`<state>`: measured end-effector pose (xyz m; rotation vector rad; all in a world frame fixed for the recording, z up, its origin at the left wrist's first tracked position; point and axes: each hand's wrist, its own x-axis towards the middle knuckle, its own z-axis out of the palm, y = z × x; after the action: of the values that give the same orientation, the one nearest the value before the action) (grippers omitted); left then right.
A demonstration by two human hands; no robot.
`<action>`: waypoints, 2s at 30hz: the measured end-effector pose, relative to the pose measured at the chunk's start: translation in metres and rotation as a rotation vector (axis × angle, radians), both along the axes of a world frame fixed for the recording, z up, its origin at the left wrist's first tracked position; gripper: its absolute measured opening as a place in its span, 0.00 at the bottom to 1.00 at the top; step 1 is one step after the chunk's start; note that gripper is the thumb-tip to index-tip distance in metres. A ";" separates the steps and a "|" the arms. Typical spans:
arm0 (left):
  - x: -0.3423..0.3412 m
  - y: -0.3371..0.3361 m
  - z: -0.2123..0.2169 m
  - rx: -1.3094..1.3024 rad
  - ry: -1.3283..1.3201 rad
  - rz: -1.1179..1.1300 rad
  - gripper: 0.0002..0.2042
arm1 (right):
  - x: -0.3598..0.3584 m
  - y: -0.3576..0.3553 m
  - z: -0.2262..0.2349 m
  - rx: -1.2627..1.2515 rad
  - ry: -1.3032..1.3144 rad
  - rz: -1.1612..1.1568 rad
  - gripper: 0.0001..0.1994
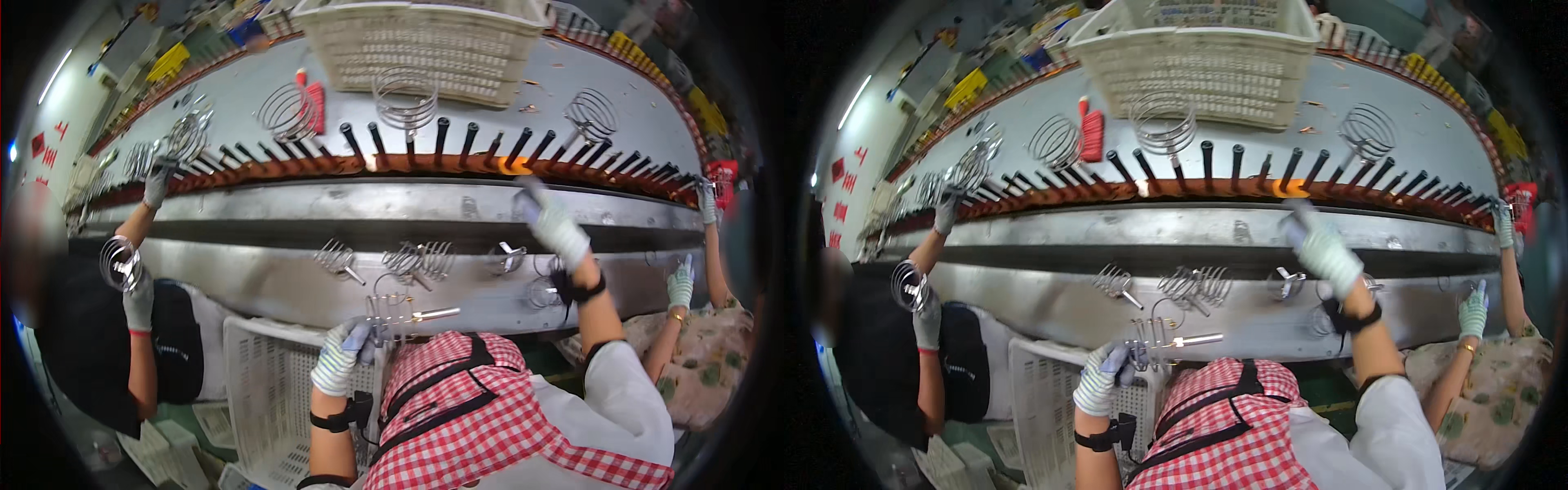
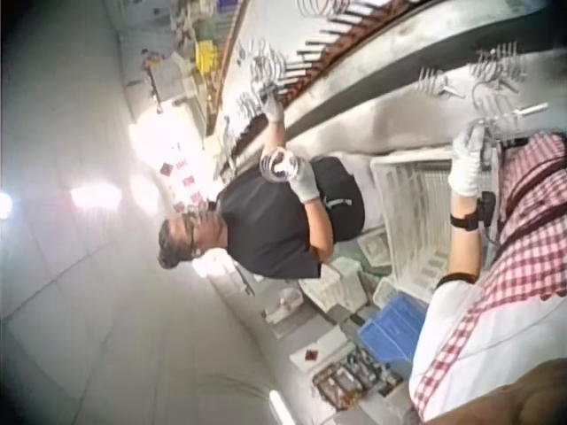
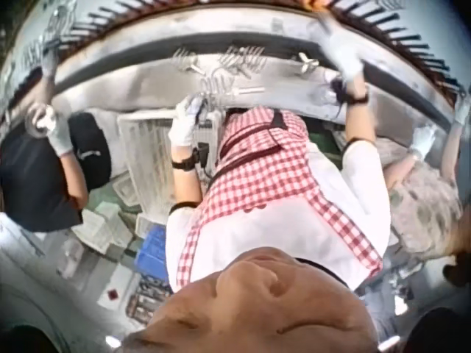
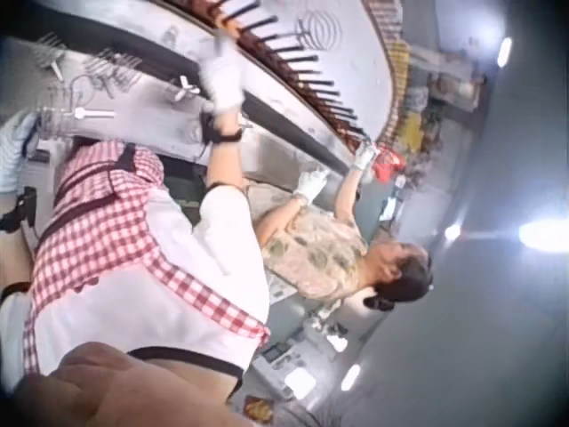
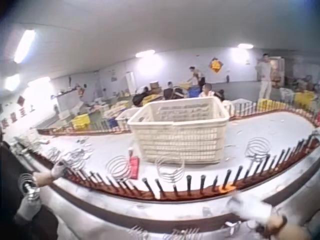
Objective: Workers are assembling and inspecting metal wire rack components on a production line.
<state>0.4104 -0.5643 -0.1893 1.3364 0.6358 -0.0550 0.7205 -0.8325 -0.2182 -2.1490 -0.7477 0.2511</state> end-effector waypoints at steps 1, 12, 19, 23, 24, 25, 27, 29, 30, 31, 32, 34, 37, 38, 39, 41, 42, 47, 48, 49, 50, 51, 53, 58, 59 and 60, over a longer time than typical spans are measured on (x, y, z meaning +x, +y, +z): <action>-0.002 -0.001 0.006 -0.019 0.011 0.018 0.17 | -0.044 0.023 0.018 0.106 0.306 0.117 0.24; -0.015 -0.005 0.040 0.371 -0.209 0.138 0.12 | -0.187 0.051 0.009 0.317 0.888 0.394 0.21; -0.034 -0.012 0.025 0.389 -0.326 0.001 0.11 | -0.197 0.047 0.037 0.156 1.211 0.333 0.22; -0.034 -0.014 0.017 0.206 -0.274 0.076 0.09 | -0.193 0.042 0.025 0.202 1.264 0.389 0.22; -0.032 -0.015 0.017 0.190 -0.259 0.085 0.09 | -0.194 0.040 0.025 0.188 1.220 0.395 0.22; -0.031 -0.017 0.020 0.183 -0.268 0.072 0.09 | -0.194 0.037 0.027 0.175 1.174 0.396 0.22; -0.016 -0.021 0.038 0.505 -0.224 0.029 0.12 | -0.197 0.034 0.032 0.327 1.250 0.347 0.18; -0.022 -0.020 0.028 0.647 -0.344 0.110 0.21 | -0.186 0.029 0.043 0.449 1.375 0.363 0.16; -0.027 -0.020 0.026 0.613 -0.327 0.144 0.23 | -0.175 0.018 0.029 0.588 1.283 0.224 0.16; -0.032 -0.021 0.023 0.471 -0.364 0.253 0.22 | -0.161 0.008 0.003 0.727 1.189 0.096 0.17; -0.038 -0.019 0.016 0.417 -0.397 0.312 0.20 | -0.134 -0.003 -0.010 0.803 0.944 0.031 0.14; -0.043 -0.011 0.006 0.448 -0.299 0.341 0.16 | -0.072 -0.020 0.011 0.768 0.318 -0.127 0.14; -0.048 -0.006 -0.009 0.401 -0.261 0.364 0.15 | 0.006 -0.045 0.049 0.849 -0.050 -0.494 0.17; -0.048 -0.006 -0.010 0.386 -0.245 0.361 0.14 | 0.048 -0.059 0.032 0.884 -0.122 -0.523 0.16; -0.045 -0.007 -0.008 0.384 -0.247 0.351 0.14 | 0.085 -0.072 0.012 0.916 -0.201 -0.558 0.16; -0.047 -0.010 -0.009 0.360 -0.224 0.356 0.14 | 0.119 -0.061 -0.002 0.864 -0.126 -0.499 0.13; -0.049 -0.010 -0.013 0.307 -0.257 0.395 0.14 | 0.138 -0.061 -0.019 0.833 -0.078 -0.496 0.13; -0.131 0.009 -0.034 0.557 0.009 0.530 0.14 | 0.104 -0.001 -0.069 -0.679 -1.292 -0.192 0.07; -0.137 0.014 -0.035 0.340 -0.046 0.617 0.14 | 0.115 -0.018 -0.072 -0.607 -1.278 -0.105 0.07; -0.154 0.027 -0.048 0.297 -0.037 0.622 0.14 | 0.137 -0.043 -0.089 -0.782 -1.191 -0.152 0.07; -0.177 0.038 -0.059 0.366 0.022 0.596 0.15 | 0.162 -0.066 -0.105 -0.958 -1.109 -0.176 0.07; -0.210 0.047 -0.078 0.401 0.066 0.620 0.16 | 0.171 -0.078 -0.111 -1.141 -1.035 -0.191 0.07; -0.287 0.053 -0.118 0.229 0.102 0.789 0.18 | 0.192 -0.091 -0.103 -0.840 -1.344 -0.055 0.16; -0.469 0.043 -0.185 0.124 0.583 0.882 0.15 | 0.015 0.022 -0.100 0.091 0.002 -0.144 0.30; -0.483 0.047 -0.202 0.096 0.583 0.876 0.15 | -0.032 0.033 -0.098 0.143 0.031 -0.088 0.28; -0.503 0.049 -0.227 0.107 0.730 0.715 0.15 | -0.078 0.050 -0.084 0.105 0.177 -0.099 0.27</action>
<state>-0.0930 -0.5151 -0.4161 1.1044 1.7250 0.0789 0.6430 -0.7823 -0.3025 -2.0271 -0.5396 0.3370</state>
